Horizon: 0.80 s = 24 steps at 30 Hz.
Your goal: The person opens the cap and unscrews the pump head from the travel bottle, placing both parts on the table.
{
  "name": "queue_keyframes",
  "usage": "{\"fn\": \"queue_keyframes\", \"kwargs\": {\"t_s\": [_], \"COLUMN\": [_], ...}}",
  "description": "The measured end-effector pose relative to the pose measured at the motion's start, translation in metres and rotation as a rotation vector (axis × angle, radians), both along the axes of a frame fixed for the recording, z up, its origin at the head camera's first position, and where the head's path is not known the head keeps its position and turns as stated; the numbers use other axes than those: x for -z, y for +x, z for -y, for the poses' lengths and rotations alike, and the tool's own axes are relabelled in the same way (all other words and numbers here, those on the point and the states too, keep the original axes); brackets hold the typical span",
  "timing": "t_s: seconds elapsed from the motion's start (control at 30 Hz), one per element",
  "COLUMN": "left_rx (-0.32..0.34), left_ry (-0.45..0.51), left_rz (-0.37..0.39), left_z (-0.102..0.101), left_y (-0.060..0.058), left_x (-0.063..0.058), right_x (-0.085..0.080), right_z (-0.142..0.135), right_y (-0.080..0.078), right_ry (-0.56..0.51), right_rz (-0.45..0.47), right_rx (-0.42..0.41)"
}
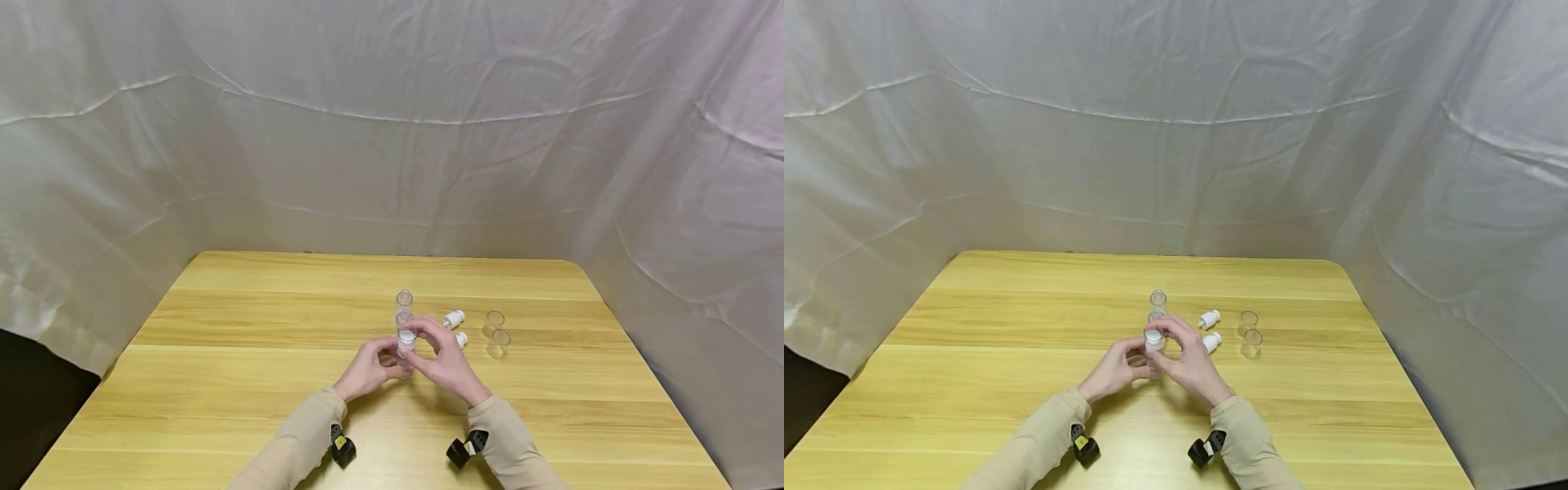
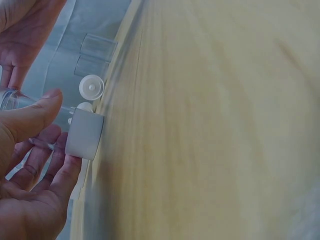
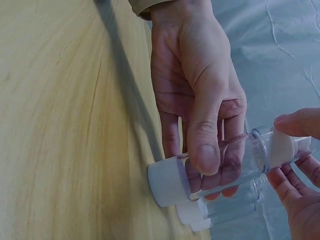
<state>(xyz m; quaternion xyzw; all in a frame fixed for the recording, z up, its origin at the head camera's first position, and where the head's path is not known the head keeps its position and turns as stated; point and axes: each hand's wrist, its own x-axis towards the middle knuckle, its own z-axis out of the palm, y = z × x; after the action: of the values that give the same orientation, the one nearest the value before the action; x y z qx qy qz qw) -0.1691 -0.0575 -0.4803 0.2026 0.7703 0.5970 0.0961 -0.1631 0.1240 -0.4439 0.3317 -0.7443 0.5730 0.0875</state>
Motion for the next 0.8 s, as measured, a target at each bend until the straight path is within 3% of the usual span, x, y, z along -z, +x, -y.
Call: {"fn": "queue_keyframes", "kwargs": {"t_s": [0.37,0.8], "left_rx": [0.003,-0.005], "left_ry": [0.0,-0.009], "left_rz": [-0.005,-0.003], "left_z": [0.0,-0.001], "left_y": [-0.001,-0.001], "left_x": [0.002,0.001], "right_x": [-0.006,-0.018], "right_z": [0.001,0.0], "right_y": [0.001,0.006], "right_ry": [-0.058,-0.204], "right_rz": [0.006,0.03], "right_rx": [0.037,0.043]}}
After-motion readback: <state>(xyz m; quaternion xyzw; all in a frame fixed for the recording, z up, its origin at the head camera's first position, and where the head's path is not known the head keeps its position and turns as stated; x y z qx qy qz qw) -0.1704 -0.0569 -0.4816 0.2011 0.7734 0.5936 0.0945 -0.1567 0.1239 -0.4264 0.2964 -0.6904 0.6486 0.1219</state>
